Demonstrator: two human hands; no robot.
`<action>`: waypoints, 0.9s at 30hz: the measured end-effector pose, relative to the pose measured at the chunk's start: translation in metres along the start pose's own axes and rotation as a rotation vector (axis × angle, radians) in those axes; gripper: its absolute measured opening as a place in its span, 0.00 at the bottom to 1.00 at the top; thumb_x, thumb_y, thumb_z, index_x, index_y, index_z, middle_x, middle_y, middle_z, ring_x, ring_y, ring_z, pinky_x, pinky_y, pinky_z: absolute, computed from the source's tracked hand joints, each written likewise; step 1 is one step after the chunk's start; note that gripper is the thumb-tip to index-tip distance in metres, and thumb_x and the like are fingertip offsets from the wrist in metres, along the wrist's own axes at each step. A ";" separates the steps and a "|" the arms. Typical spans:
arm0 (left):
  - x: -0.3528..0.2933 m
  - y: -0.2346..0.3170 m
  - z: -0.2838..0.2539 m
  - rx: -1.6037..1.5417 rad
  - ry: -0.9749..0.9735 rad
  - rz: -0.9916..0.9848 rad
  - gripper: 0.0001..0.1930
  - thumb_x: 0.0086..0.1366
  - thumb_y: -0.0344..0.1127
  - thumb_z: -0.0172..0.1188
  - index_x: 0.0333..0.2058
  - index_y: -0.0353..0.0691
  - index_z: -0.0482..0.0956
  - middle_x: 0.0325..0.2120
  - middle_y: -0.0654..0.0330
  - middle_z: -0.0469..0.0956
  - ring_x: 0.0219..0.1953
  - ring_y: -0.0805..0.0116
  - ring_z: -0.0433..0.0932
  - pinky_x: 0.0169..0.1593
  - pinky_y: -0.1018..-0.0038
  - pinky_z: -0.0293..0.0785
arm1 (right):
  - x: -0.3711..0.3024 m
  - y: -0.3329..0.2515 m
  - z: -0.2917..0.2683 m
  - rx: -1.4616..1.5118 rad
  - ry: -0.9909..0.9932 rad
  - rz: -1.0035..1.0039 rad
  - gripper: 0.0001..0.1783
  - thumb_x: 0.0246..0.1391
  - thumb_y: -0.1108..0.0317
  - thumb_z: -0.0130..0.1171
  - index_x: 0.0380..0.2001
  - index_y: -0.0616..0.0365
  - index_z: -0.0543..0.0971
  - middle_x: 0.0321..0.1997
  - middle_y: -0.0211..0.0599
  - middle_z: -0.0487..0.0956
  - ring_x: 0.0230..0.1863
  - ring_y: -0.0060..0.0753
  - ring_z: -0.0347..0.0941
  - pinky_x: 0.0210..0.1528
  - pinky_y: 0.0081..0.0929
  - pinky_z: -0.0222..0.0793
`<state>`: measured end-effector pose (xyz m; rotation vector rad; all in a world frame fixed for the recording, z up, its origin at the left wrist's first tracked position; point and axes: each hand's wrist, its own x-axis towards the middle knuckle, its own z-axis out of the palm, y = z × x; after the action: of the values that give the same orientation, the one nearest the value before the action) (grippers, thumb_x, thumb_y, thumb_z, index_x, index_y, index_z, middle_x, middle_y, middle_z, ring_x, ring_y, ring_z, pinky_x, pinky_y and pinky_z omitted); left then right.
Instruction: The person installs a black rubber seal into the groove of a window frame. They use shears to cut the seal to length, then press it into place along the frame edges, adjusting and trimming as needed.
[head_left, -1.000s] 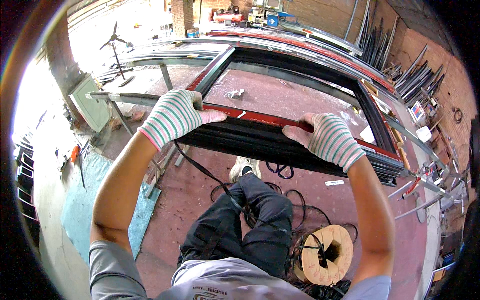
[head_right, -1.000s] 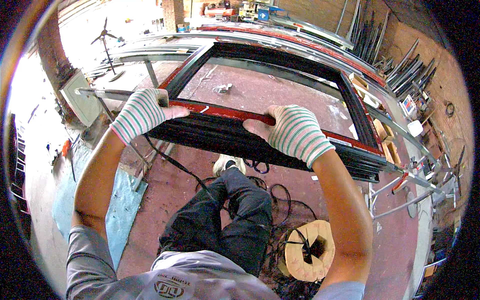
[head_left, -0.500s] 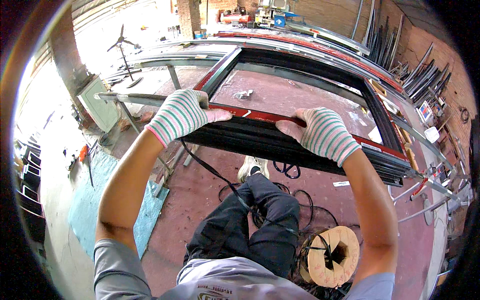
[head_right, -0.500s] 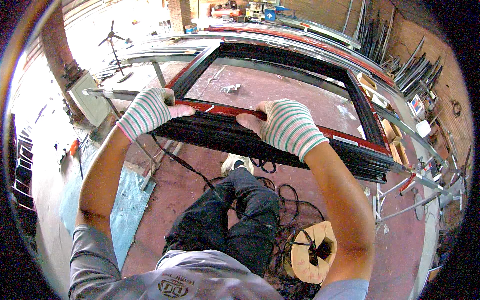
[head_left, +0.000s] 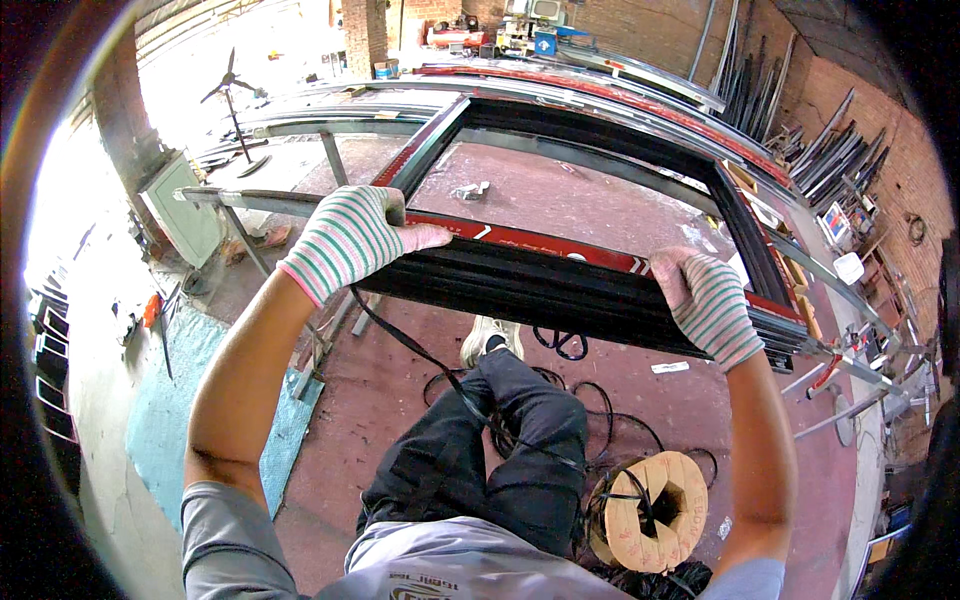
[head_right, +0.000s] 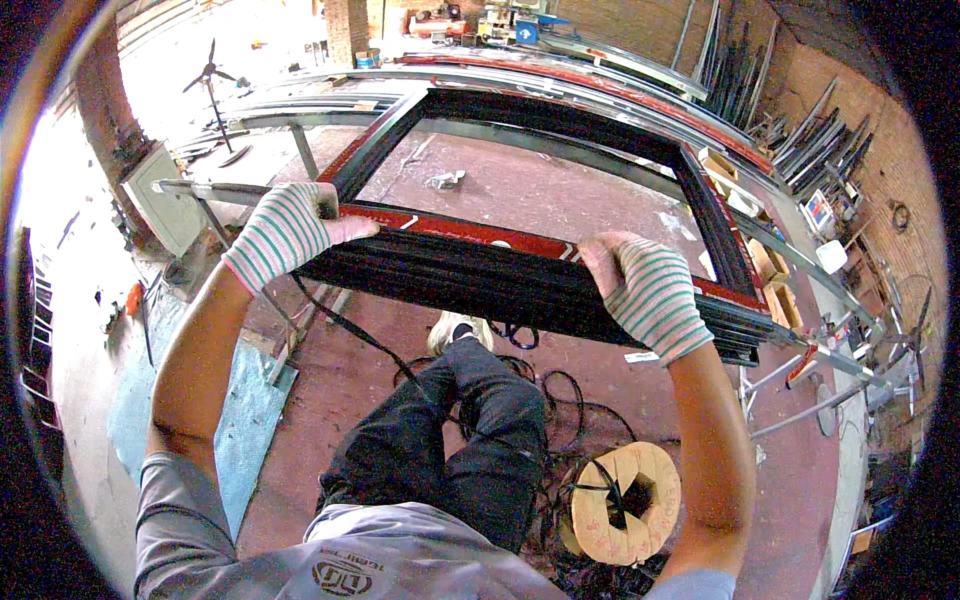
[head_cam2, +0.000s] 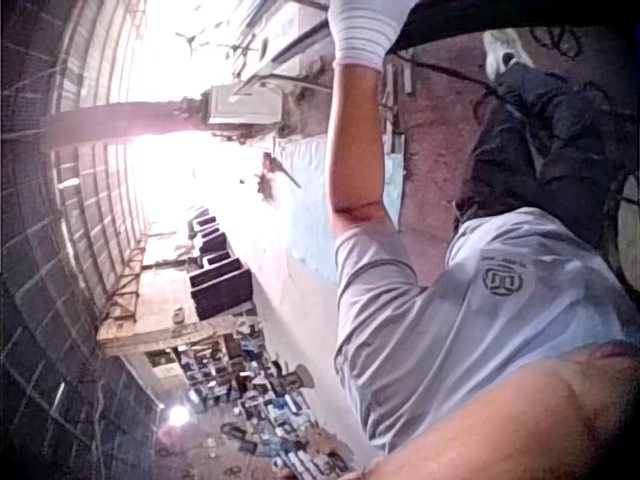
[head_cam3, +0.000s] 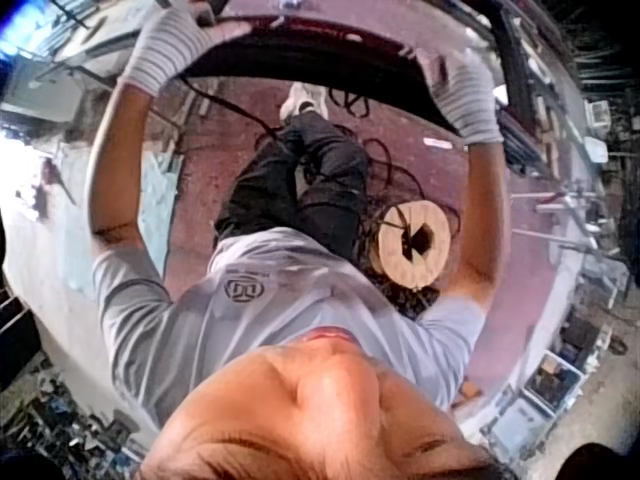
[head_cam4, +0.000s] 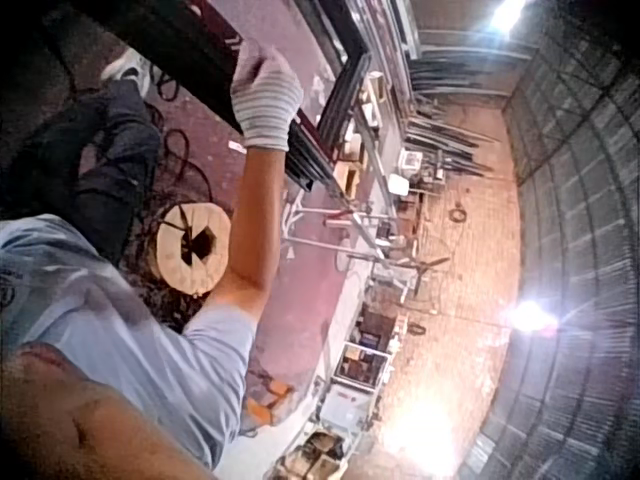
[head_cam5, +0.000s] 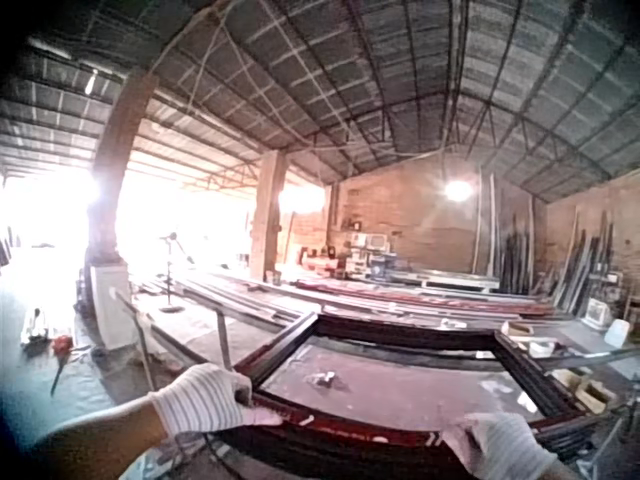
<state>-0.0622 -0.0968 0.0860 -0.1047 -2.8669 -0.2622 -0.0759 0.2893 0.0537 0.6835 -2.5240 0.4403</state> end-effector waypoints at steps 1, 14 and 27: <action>0.000 0.000 0.000 -0.003 0.005 0.003 0.35 0.51 0.70 0.66 0.26 0.35 0.80 0.19 0.49 0.78 0.26 0.55 0.81 0.36 0.62 0.76 | -0.002 -0.001 -0.002 0.018 0.037 -0.048 0.22 0.65 0.51 0.51 0.33 0.59 0.83 0.30 0.53 0.81 0.34 0.57 0.79 0.40 0.44 0.74; 0.001 -0.002 0.004 -0.069 0.033 0.003 0.34 0.51 0.68 0.69 0.24 0.34 0.80 0.17 0.53 0.76 0.23 0.62 0.77 0.33 0.65 0.74 | 0.036 -0.051 0.008 -0.052 -0.286 0.086 0.35 0.55 0.34 0.56 0.44 0.59 0.84 0.39 0.55 0.83 0.41 0.53 0.81 0.47 0.39 0.76; 0.001 -0.003 -0.001 -0.016 -0.031 -0.013 0.41 0.50 0.76 0.62 0.29 0.33 0.82 0.25 0.46 0.81 0.32 0.51 0.83 0.42 0.62 0.78 | 0.035 -0.046 0.008 -0.056 -0.276 0.143 0.26 0.65 0.45 0.51 0.39 0.60 0.84 0.31 0.55 0.82 0.34 0.54 0.79 0.40 0.39 0.75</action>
<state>-0.0636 -0.0997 0.0864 -0.0940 -2.8972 -0.2886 -0.0807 0.2351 0.0737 0.5781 -2.8472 0.3413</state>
